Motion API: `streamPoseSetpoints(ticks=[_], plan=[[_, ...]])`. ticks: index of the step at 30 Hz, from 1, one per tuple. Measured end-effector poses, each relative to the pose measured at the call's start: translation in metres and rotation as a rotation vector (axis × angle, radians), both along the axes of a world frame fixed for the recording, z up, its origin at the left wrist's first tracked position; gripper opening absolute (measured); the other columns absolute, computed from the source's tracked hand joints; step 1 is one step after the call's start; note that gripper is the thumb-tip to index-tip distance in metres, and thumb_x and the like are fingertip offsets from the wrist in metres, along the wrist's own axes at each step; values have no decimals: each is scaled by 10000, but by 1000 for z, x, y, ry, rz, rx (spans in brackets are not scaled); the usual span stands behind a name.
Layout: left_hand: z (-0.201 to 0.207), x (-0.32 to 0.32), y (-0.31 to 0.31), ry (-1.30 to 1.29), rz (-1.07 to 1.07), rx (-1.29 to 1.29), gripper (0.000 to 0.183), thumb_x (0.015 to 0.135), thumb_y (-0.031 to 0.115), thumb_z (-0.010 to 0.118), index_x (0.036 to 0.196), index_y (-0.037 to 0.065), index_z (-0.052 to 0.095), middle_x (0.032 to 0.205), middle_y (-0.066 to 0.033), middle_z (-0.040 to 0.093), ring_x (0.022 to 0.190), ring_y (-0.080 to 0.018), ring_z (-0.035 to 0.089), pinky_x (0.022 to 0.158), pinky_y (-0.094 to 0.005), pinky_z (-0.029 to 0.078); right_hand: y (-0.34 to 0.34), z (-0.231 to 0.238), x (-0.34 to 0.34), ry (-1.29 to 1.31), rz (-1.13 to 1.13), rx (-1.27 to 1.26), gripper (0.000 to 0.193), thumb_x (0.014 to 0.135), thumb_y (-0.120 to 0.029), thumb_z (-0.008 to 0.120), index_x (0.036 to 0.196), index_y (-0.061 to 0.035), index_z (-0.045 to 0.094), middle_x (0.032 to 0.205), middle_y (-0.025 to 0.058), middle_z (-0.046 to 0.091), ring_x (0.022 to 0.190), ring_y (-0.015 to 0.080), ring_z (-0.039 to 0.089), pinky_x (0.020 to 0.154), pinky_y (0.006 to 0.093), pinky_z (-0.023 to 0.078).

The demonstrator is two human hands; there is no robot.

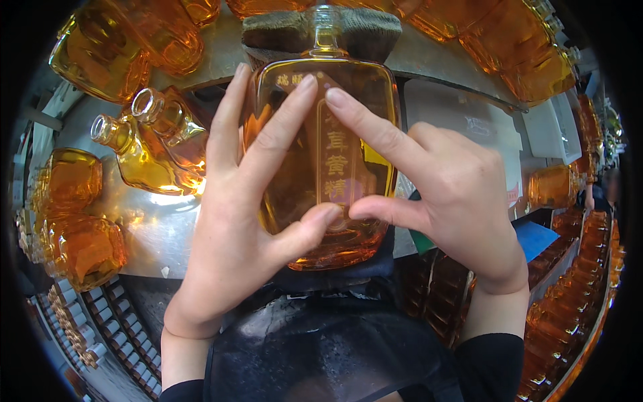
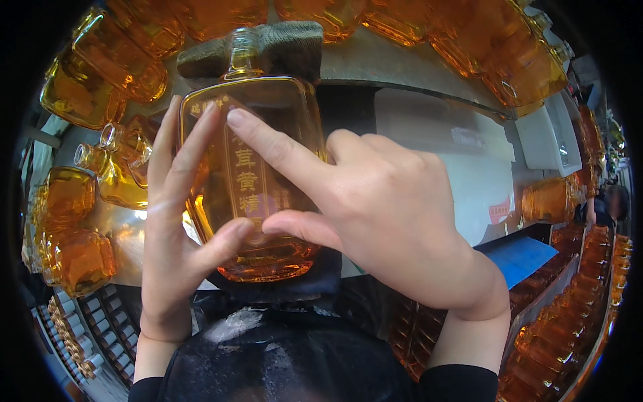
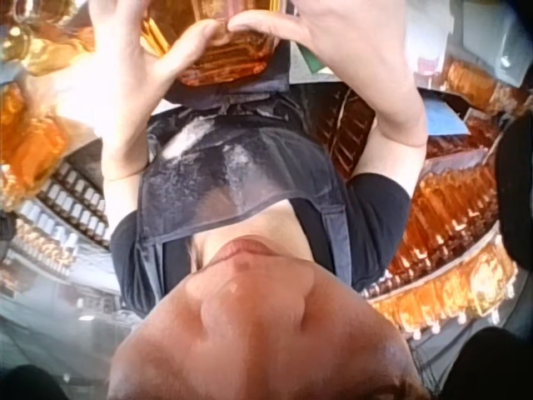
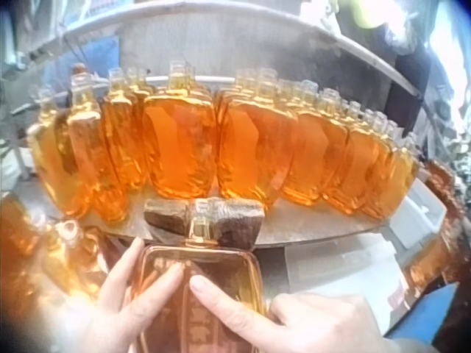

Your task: The person picks up amber-colored bottles from a table, applies a label to the front of each bottle, and smooths it down with a green card. They then place the labeled bottle aside and repeat the process with the next bottle.

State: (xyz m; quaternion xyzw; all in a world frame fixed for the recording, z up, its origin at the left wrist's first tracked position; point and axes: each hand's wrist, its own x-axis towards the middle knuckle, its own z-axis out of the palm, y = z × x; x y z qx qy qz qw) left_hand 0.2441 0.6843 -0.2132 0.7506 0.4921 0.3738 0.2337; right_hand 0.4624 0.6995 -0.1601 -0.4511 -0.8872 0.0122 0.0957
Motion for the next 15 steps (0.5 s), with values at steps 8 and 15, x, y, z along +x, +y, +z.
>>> streamPoseSetpoints(ticks=[8, 15], plan=[[5, 3, -5, 51, 11, -23, 887, 693, 363, 770, 1483, 136, 435, 1579, -184, 240, 1416, -336, 352, 1046, -461, 429, 1, 4, -2, -34, -14, -51, 758, 778, -596, 604, 1448, -259, 496, 609, 64, 415, 546, 222, 462, 545, 365, 402], [-3, -4, -5, -285, 1, -87, 705, 842, 229, 651, 1488, 90, 408, 1570, -176, 287, 1421, -316, 354, 1098, -471, 389, 5, 2, 5, 224, -37, -97, 686, 775, -450, 703, 1411, -251, 538, 725, 82, 581, 554, 184, 449, 557, 332, 421]])
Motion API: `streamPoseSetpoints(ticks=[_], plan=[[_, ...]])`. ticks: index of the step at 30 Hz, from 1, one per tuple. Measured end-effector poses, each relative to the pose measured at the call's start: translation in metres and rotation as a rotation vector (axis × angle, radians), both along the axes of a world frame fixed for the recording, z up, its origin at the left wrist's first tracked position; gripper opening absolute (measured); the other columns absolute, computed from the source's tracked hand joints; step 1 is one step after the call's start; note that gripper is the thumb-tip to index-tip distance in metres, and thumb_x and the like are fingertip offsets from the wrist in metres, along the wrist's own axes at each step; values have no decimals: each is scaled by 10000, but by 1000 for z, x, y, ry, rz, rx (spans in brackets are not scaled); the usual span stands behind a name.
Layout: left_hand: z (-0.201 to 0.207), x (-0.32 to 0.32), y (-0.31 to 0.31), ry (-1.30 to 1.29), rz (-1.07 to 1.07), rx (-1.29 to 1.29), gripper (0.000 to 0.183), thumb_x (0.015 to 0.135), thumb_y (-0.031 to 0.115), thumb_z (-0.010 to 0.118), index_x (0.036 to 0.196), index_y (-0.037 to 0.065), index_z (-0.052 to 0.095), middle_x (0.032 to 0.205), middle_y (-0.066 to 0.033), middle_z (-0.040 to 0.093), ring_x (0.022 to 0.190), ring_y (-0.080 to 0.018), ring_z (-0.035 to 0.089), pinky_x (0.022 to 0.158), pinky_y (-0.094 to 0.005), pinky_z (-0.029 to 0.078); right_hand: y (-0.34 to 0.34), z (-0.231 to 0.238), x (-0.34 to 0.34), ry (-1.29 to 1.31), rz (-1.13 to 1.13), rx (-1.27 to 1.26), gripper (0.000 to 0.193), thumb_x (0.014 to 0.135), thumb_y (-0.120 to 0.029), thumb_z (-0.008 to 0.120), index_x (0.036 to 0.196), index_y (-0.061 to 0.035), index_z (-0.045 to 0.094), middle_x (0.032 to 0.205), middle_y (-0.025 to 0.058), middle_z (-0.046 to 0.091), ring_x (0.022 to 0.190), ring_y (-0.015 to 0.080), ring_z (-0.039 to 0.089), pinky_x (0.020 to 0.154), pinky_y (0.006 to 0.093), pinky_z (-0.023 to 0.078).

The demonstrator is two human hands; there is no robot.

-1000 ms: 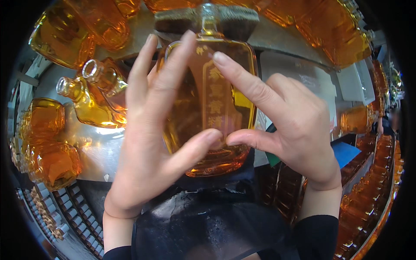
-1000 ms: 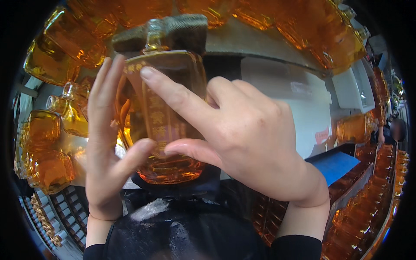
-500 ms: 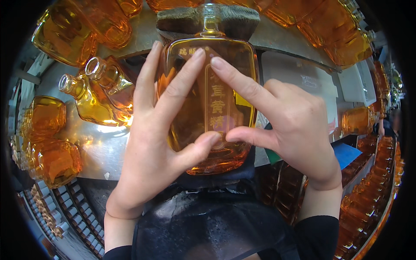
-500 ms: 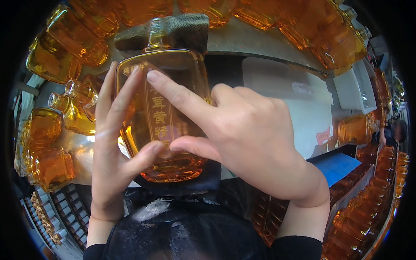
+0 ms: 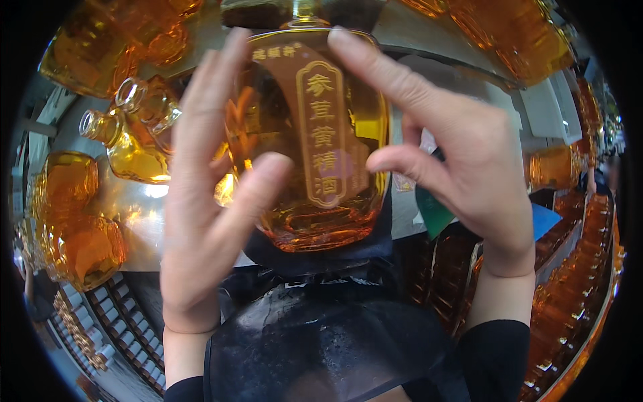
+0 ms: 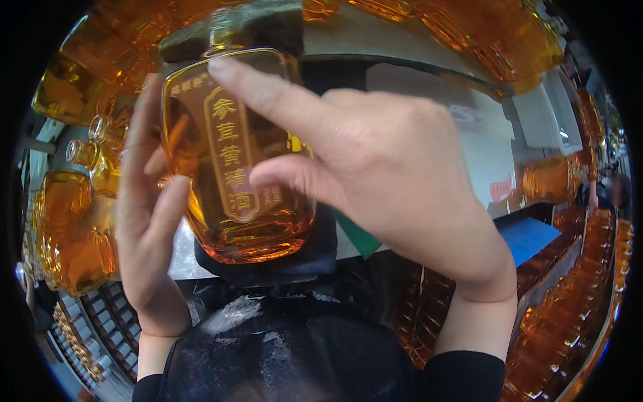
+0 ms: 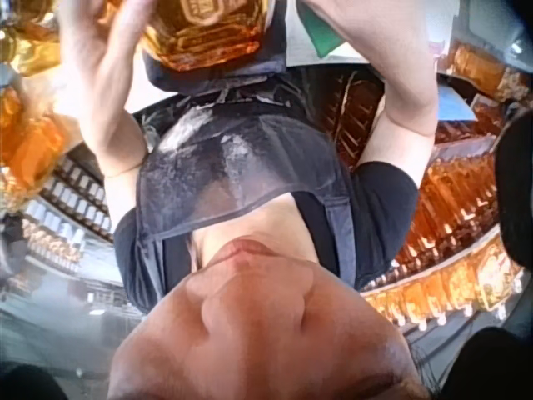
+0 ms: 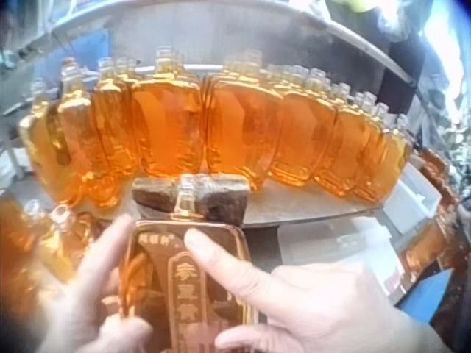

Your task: The person picks up amber-colored bottles from a table, applies a label to the front of each bottle, and smooths it down with a green card. They then place the labeled bottle aside and repeat the process with the next bottle.

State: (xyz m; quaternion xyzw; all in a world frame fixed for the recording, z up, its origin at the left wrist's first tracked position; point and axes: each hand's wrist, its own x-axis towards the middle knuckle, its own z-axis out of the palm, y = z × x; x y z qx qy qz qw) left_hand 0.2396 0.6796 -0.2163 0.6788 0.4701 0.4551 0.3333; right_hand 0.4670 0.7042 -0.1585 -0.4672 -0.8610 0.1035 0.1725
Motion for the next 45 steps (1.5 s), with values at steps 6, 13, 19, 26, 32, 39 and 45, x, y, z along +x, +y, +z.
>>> streamPoseSetpoints(ticks=[6, 13, 19, 26, 32, 39, 45], plan=[[4, -5, 9, 283, -52, 156, 748, 798, 299, 701, 1469, 94, 442, 1567, -159, 282, 1396, -307, 393, 1103, -465, 389, -4, -5, 2, -24, 30, 57, 758, 711, -400, 754, 1420, -257, 527, 666, 81, 536, 553, 208, 455, 561, 342, 434], [1, 2, 12, 305, -18, 178, 812, 696, 307, 760, 1440, 119, 495, 1558, -166, 293, 1395, -320, 390, 1107, -459, 380, -2, -12, 0, -98, 56, 71, 806, 702, -495, 710, 1446, -275, 492, 638, 88, 509, 563, 239, 505, 580, 365, 442], [3, 2, 11, 244, -34, 133, 821, 679, 293, 763, 1435, 109, 502, 1563, -170, 287, 1410, -323, 367, 1116, -453, 356, -2, -9, -3, -137, 45, 41, 798, 714, -527, 688, 1442, -259, 501, 635, 86, 502, 559, 235, 499, 567, 362, 430], [9, 5, 9, 222, -21, 99, 811, 674, 289, 780, 1425, 124, 520, 1555, -179, 298, 1417, -338, 351, 1144, -464, 317, -2, -6, -4, -192, 53, 63, 811, 717, -553, 681, 1437, -220, 510, 630, 75, 501, 550, 223, 490, 552, 355, 423], [10, 4, 7, 208, -40, 75, 830, 670, 242, 810, 1436, 150, 505, 1572, -176, 256, 1403, -359, 361, 1126, -461, 345, -5, -2, -7, -208, 42, 58, 819, 713, -541, 695, 1439, -214, 507, 639, 73, 508, 545, 220, 479, 547, 350, 422], [8, 3, 9, 207, -39, 51, 888, 681, 268, 805, 1479, 143, 436, 1576, -178, 254, 1404, -353, 356, 1117, -463, 353, 7, -7, 0, 75, 86, -65, 808, 735, -498, 752, 1419, -132, 525, 649, 14, 555, 536, 114, 482, 540, 296, 427], [11, 4, 8, 232, -23, 37, 995, 676, 297, 806, 1528, 108, 327, 1586, -159, 251, 1422, -343, 331, 1122, -452, 337, 63, 14, 49, 806, -248, -132, 591, 1042, -487, 387, 1281, 13, 593, 803, -11, 583, 760, 31, 540, 653, 198, 446]])
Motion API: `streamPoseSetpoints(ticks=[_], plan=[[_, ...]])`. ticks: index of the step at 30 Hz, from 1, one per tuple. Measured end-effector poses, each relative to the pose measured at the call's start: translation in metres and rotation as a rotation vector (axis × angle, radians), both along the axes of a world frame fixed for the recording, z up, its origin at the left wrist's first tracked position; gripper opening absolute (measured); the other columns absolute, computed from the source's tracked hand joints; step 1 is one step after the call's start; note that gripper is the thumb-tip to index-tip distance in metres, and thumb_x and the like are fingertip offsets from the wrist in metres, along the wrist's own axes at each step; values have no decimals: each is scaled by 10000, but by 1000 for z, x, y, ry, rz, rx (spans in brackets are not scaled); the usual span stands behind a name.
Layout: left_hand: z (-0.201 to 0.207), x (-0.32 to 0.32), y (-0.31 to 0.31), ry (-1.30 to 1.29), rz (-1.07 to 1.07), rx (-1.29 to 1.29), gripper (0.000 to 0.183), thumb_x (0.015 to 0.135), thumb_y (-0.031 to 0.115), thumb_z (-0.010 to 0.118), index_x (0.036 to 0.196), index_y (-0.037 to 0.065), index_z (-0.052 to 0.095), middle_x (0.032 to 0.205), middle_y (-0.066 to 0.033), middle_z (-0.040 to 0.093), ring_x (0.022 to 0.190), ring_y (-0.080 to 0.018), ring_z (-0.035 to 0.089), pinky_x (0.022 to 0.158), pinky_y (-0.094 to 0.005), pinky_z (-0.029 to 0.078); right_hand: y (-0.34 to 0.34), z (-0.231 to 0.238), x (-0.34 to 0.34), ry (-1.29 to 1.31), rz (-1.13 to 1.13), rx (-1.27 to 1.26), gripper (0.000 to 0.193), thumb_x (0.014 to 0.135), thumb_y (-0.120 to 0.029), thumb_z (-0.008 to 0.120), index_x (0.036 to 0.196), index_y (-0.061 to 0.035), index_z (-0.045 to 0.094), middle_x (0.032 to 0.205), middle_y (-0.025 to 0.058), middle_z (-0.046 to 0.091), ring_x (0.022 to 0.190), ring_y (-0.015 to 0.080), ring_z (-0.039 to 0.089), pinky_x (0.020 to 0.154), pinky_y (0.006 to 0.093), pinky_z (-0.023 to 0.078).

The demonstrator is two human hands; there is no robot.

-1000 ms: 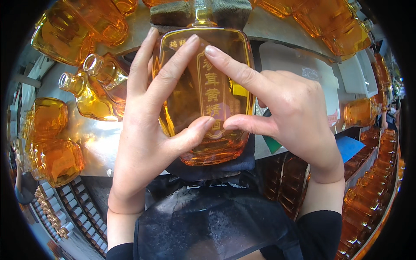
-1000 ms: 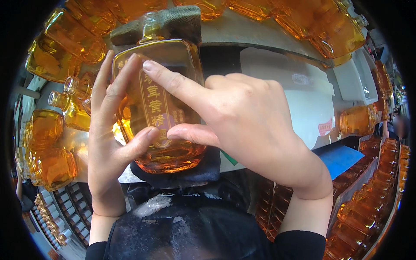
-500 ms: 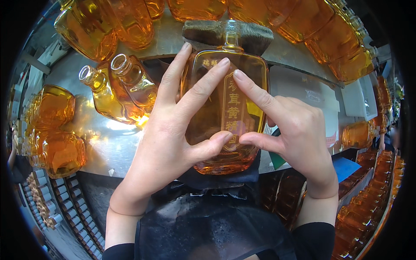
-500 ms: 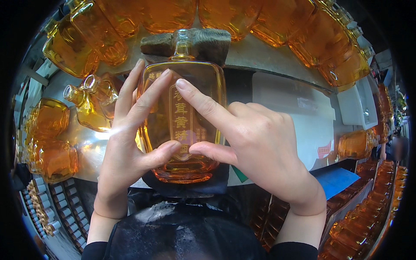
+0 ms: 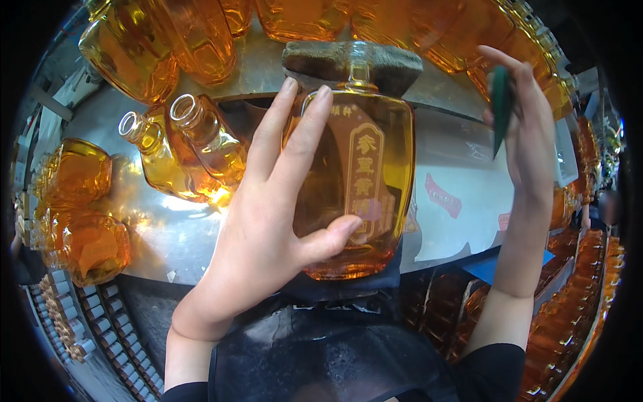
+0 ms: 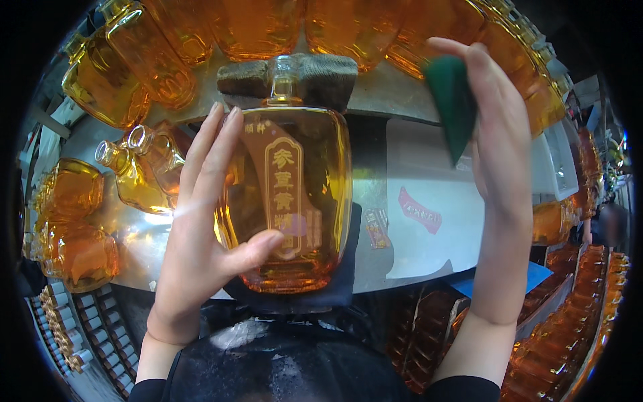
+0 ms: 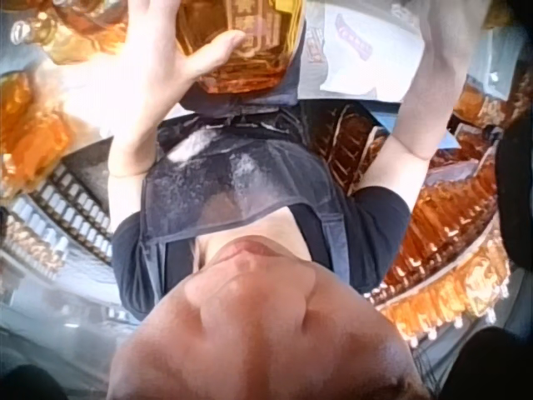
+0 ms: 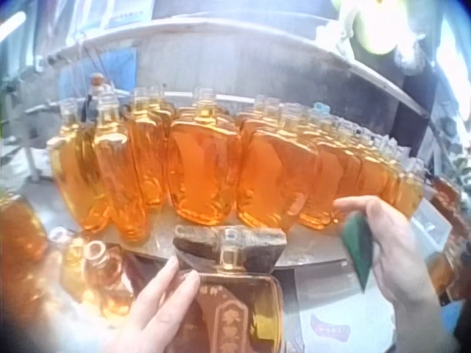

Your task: The person picks up amber-colored bottles from a table, applies a label to the front of each bottle, and smooths it down with a green card. They then place the labeled bottle aside and repeat the process with the next bottle.

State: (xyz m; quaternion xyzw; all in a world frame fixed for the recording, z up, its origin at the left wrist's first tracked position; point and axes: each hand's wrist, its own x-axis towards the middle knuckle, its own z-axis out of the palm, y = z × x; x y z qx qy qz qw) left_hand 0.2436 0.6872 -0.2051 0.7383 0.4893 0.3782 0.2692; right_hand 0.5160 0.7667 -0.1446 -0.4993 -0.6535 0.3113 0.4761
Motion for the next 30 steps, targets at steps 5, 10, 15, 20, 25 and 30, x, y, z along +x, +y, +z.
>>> streamPoseSetpoints(ticks=[5, 10, 15, 20, 25, 30], plan=[[-12, -3, 3, -80, -37, 16, 1107, 676, 279, 829, 1553, 53, 193, 1597, -167, 222, 1454, -331, 275, 1165, -431, 283, -32, -1, -59, -579, 413, 403, 348, 859, -56, 713, 1202, -30, 655, 1067, 86, 696, 972, 149, 645, 857, 285, 514], [-15, -6, 1, -156, -45, -22, 1177, 719, 348, 835, 1563, 31, 79, 1608, -199, 171, 1472, -311, 240, 1184, -427, 244, 26, -2, -77, -708, 319, 892, 323, 734, 64, 722, 1037, -45, 713, 970, 54, 719, 815, 196, 687, 723, 311, 543], [-9, -10, -10, -385, -17, -227, 991, 897, 674, 492, 1546, 0, 167, 1601, -190, 198, 1462, -309, 270, 1177, -416, 234, -92, -13, -52, -686, 682, 615, 230, 711, -55, 712, 924, -139, 734, 864, 17, 717, 745, 174, 677, 658, 299, 519], [-46, -24, -12, -261, -115, 146, 799, 989, 497, 483, 1490, -86, 267, 1557, -232, 293, 1455, -335, 279, 1181, -399, 208, -46, -15, -52, -591, 352, 739, 152, 727, -86, 714, 868, -141, 729, 860, 28, 713, 772, 203, 659, 669, 329, 494], [-11, -2, -21, -297, -86, 161, 790, 990, 496, 481, 1483, -90, 284, 1544, -230, 319, 1447, -326, 300, 1175, -391, 229, -116, -16, -26, -691, 564, 455, 152, 731, -104, 730, 858, -184, 750, 886, -29, 712, 783, 165, 649, 690, 323, 503], [-25, -18, -22, -330, -53, 75, 798, 975, 546, 444, 1485, -52, 308, 1533, -218, 344, 1434, -322, 327, 1167, -421, 253, -18, -3, -56, -802, 405, 703, 193, 774, -55, 735, 961, -103, 739, 939, 34, 720, 805, 164, 677, 706, 295, 541]])
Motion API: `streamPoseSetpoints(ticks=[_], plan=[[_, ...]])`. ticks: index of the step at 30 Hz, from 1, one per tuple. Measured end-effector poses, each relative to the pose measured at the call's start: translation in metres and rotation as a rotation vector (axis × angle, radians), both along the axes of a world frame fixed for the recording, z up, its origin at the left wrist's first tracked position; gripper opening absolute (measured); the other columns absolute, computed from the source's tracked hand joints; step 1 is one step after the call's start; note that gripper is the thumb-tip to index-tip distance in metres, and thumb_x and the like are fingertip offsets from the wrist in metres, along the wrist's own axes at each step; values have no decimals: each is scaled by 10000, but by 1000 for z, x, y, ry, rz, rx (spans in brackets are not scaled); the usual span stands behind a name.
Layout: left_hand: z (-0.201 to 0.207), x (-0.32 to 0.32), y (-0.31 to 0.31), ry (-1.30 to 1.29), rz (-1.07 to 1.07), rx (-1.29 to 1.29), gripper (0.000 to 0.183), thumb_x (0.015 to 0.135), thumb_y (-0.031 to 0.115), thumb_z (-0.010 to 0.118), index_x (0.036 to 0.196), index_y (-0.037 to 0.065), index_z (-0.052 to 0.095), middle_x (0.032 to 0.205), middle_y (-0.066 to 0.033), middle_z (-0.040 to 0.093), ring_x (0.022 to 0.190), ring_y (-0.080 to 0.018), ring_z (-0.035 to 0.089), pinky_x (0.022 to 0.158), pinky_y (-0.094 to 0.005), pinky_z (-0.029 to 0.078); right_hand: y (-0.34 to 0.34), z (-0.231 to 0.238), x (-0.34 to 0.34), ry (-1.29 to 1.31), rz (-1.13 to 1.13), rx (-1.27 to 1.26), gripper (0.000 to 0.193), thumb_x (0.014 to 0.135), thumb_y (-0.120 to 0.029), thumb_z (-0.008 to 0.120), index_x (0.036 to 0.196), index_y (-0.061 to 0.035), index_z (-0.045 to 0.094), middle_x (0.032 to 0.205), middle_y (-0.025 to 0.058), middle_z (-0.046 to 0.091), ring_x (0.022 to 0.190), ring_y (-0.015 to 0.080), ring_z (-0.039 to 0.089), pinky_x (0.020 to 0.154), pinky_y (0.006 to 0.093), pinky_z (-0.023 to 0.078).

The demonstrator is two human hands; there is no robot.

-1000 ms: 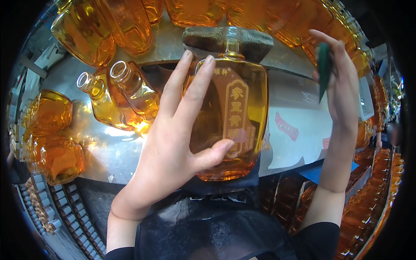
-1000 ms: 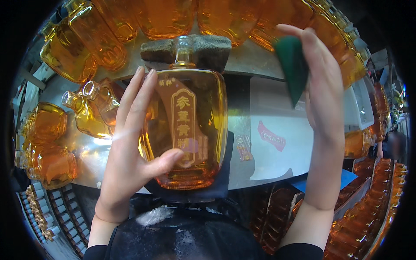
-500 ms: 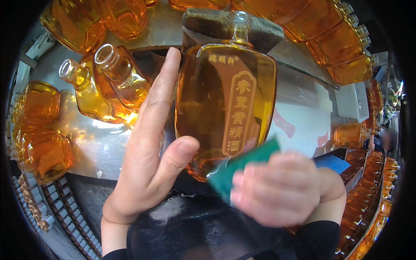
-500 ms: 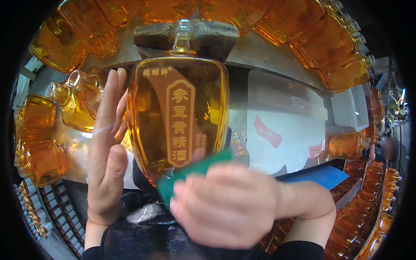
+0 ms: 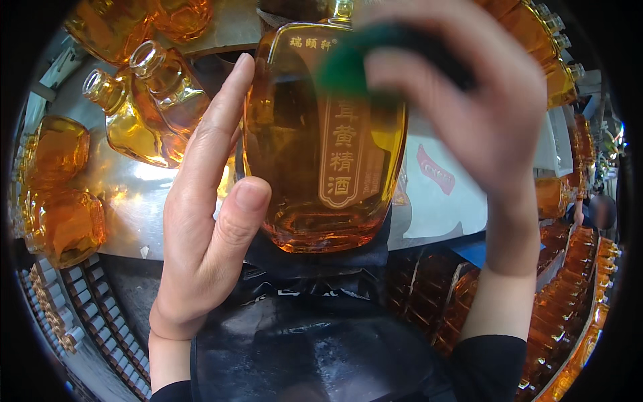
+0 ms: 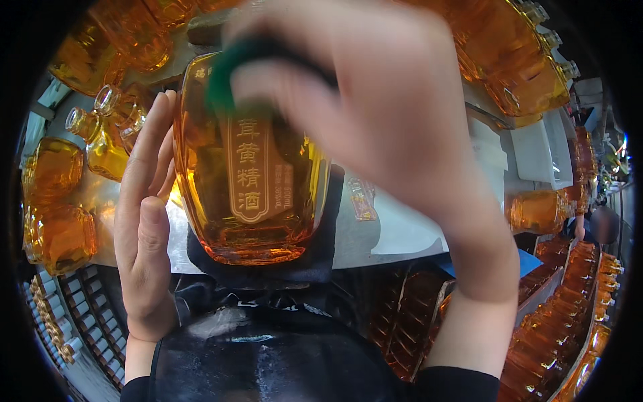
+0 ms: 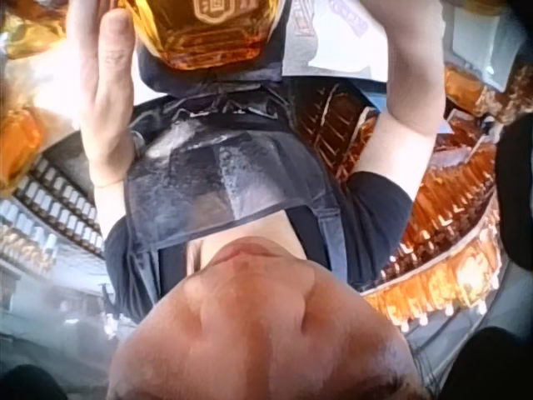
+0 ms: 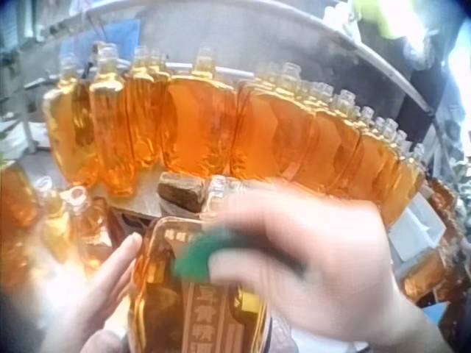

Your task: The person picks up amber-colored bottles from a table, applies a label to the front of each bottle, and smooths it down with a green card. They then place the labeled bottle aside and repeat the process with the next bottle.

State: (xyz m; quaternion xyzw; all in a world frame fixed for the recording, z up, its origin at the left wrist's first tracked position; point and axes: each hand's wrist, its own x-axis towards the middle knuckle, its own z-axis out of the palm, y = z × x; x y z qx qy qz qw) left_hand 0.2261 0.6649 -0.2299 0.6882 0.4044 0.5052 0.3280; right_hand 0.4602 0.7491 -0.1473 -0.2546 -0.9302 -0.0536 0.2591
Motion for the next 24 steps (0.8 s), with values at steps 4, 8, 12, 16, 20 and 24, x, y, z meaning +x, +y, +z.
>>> streamPoseSetpoints(ticks=[4, 8, 12, 16, 20, 24], plan=[[18, 12, -14, 0, 230, -204, 847, 938, 670, 372, 1484, 23, 369, 1515, -197, 385, 1408, -349, 372, 1157, -490, 288, 22, -22, -9, 169, 190, 182, 230, 765, -29, 731, 993, -53, 713, 926, 74, 691, 786, 177, 668, 670, 290, 533], [25, 10, -16, -40, 260, -208, 819, 953, 641, 370, 1463, 0, 391, 1492, -215, 410, 1398, -357, 386, 1146, -489, 310, -48, -43, -29, 370, 348, -223, 154, 729, -12, 661, 882, -31, 677, 789, 77, 602, 648, 187, 594, 567, 318, 493], [22, 3, -15, -30, 288, -100, 724, 989, 532, 371, 1437, -36, 413, 1466, -236, 435, 1391, -351, 399, 1152, -471, 315, 13, -6, -28, 124, 100, 79, 296, 736, 39, 727, 1010, -73, 725, 865, 62, 723, 713, 163, 685, 621, 269, 541], [28, -11, -3, 62, 208, 27, 604, 1025, 399, 351, 1399, -65, 452, 1437, -243, 467, 1374, -347, 424, 1149, -447, 334, -54, -27, -20, 92, 365, -63, 232, 792, -15, 661, 1017, -36, 710, 940, 83, 714, 786, 174, 685, 686, 311, 547], [33, -22, 6, 179, 223, 131, 492, 1051, 265, 330, 1349, -84, 507, 1376, -238, 531, 1335, -333, 477, 1136, -424, 360, -5, -11, -16, 204, 171, -200, 255, 791, 67, 657, 1039, 12, 680, 987, 108, 698, 844, 186, 670, 734, 286, 537], [32, -19, 18, 98, 220, 133, 467, 1053, 249, 364, 1330, -89, 526, 1362, -224, 549, 1317, -310, 498, 1126, -403, 374, -43, -16, 15, 70, 105, -51, 219, 760, 16, 661, 953, -80, 699, 920, 97, 688, 790, 225, 647, 761, 331, 527]])
